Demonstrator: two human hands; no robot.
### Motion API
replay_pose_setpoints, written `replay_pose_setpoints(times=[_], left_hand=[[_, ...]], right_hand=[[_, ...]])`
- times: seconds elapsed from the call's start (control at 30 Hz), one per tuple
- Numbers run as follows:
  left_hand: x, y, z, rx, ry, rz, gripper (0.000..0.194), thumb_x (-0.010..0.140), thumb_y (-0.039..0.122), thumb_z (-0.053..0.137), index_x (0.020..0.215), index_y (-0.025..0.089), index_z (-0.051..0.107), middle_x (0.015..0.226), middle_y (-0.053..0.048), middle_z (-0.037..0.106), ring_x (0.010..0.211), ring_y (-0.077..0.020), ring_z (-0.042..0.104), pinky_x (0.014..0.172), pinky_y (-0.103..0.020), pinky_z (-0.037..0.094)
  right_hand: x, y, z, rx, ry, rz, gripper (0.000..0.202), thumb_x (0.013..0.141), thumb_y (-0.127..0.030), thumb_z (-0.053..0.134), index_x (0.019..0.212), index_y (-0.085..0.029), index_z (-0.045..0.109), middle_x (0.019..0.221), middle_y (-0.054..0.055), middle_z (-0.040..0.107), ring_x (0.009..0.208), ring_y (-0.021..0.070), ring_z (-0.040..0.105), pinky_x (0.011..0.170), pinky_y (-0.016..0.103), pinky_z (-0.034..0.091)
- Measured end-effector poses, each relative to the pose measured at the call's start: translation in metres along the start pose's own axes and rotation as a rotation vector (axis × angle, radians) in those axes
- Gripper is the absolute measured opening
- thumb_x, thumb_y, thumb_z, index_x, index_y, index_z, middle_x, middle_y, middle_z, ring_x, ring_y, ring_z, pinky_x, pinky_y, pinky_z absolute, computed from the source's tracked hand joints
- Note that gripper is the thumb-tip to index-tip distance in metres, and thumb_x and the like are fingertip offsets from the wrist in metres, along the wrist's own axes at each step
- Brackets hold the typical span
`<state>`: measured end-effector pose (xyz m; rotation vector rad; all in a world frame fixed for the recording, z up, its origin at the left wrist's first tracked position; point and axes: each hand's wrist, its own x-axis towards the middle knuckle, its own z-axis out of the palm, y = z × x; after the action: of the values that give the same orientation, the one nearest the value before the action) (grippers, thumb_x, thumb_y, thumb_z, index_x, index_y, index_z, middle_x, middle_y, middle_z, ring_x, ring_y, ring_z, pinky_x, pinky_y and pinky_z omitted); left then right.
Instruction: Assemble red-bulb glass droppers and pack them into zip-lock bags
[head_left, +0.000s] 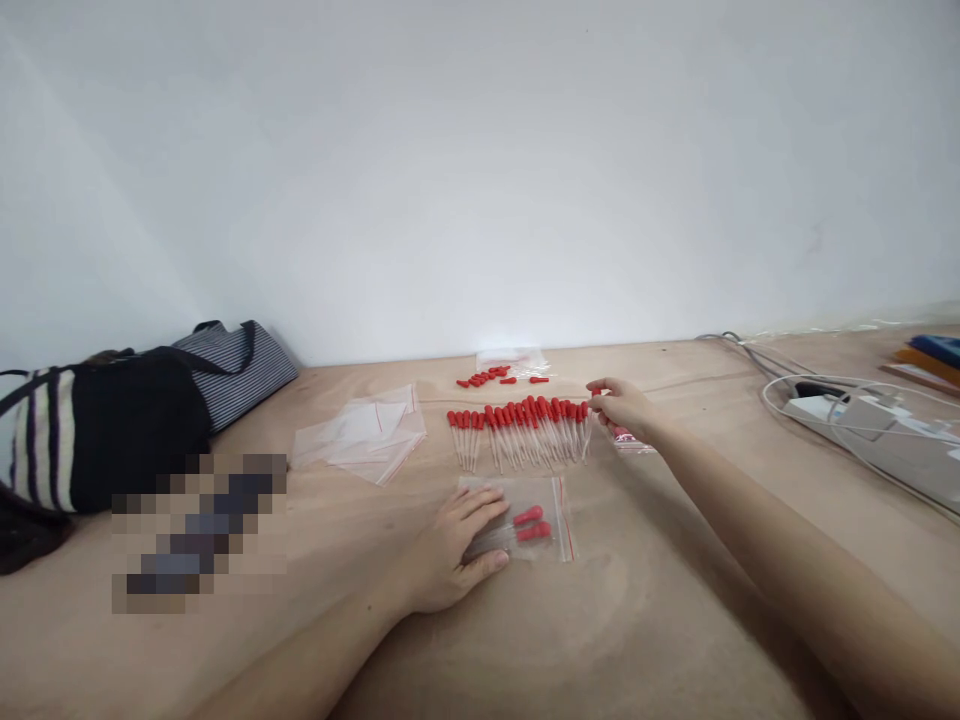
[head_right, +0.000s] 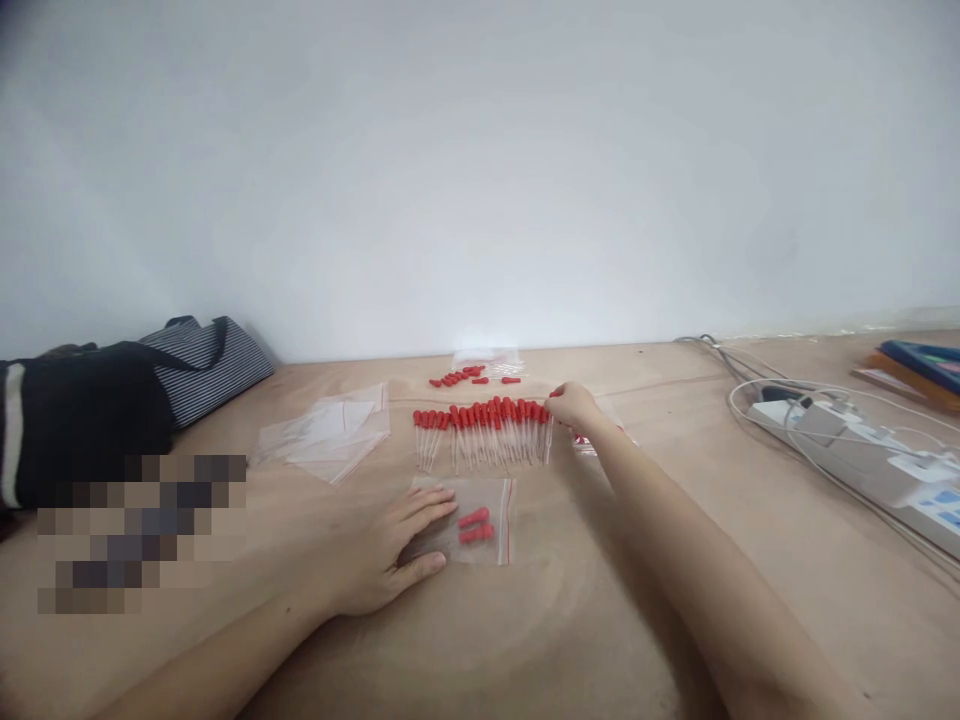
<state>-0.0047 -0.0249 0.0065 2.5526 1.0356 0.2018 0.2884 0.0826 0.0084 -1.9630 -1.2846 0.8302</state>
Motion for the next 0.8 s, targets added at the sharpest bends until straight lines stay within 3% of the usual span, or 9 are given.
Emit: replay_pose_setpoints(times=[0.1,0.2,0.37,0.6,0.8], left_hand=[[0.0,0.0,0.0,0.001,-0.004,0.014,0.046,0.082,0.038,0.045,0.123,0.019,0.042,0.133,-0.008,0.038,0.124,-0.0233,0.031,0.104,-0.047,0.02],[0.001,-0.002,0.001,0.011,-0.005,0.028,0.045,0.082,0.038,0.045,0.123,0.022,0.042,0.134,-0.008,0.036,0.124,-0.0241,0.029,0.103,-0.049,0.019],[0.001,-0.003,0.002,0.045,-0.028,0.02,0.043,0.083,0.037,0.044,0.124,0.025,0.042,0.136,-0.007,0.034,0.125,-0.0238,0.028,0.103,-0.049,0.018],[0.001,0.0,-0.001,0.036,-0.028,0.003,0.043,0.082,0.038,0.044,0.123,0.025,0.043,0.136,-0.006,0.034,0.124,-0.0251,0.029,0.103,-0.049,0.02],[0.0,-0.001,0.0,0.034,-0.022,0.01,0.044,0.082,0.038,0.044,0.124,0.024,0.042,0.136,-0.006,0.034,0.125,-0.0243,0.028,0.103,-0.049,0.02]], right_hand=[[-0.029,0.005,-0.004,0.13,0.0,-0.106,0.032,0.069,-0.017,0.048,0.101,-0.018,0.05,0.051,-0.005,0.049,0.041,0.0089,0.046,0.041,0.02,0.036],[-0.064,0.019,0.002,0.4,-0.013,-0.276,0.027,0.067,-0.018,0.049,0.094,-0.018,0.049,0.053,-0.006,0.048,0.044,0.0074,0.047,0.046,0.02,0.04],[-0.101,0.04,0.023,0.629,0.013,-0.252,0.03,0.063,-0.027,0.056,0.09,-0.018,0.047,0.054,-0.006,0.047,0.046,0.009,0.048,0.044,0.021,0.04],[-0.104,0.046,0.028,0.791,0.027,-0.138,0.032,0.061,-0.027,0.06,0.089,-0.019,0.047,0.058,-0.005,0.05,0.05,0.0102,0.052,0.047,0.023,0.043],[-0.099,0.05,0.022,0.814,0.085,-0.156,0.035,0.061,-0.03,0.061,0.092,-0.019,0.047,0.057,-0.006,0.05,0.049,0.0096,0.051,0.047,0.022,0.043]])
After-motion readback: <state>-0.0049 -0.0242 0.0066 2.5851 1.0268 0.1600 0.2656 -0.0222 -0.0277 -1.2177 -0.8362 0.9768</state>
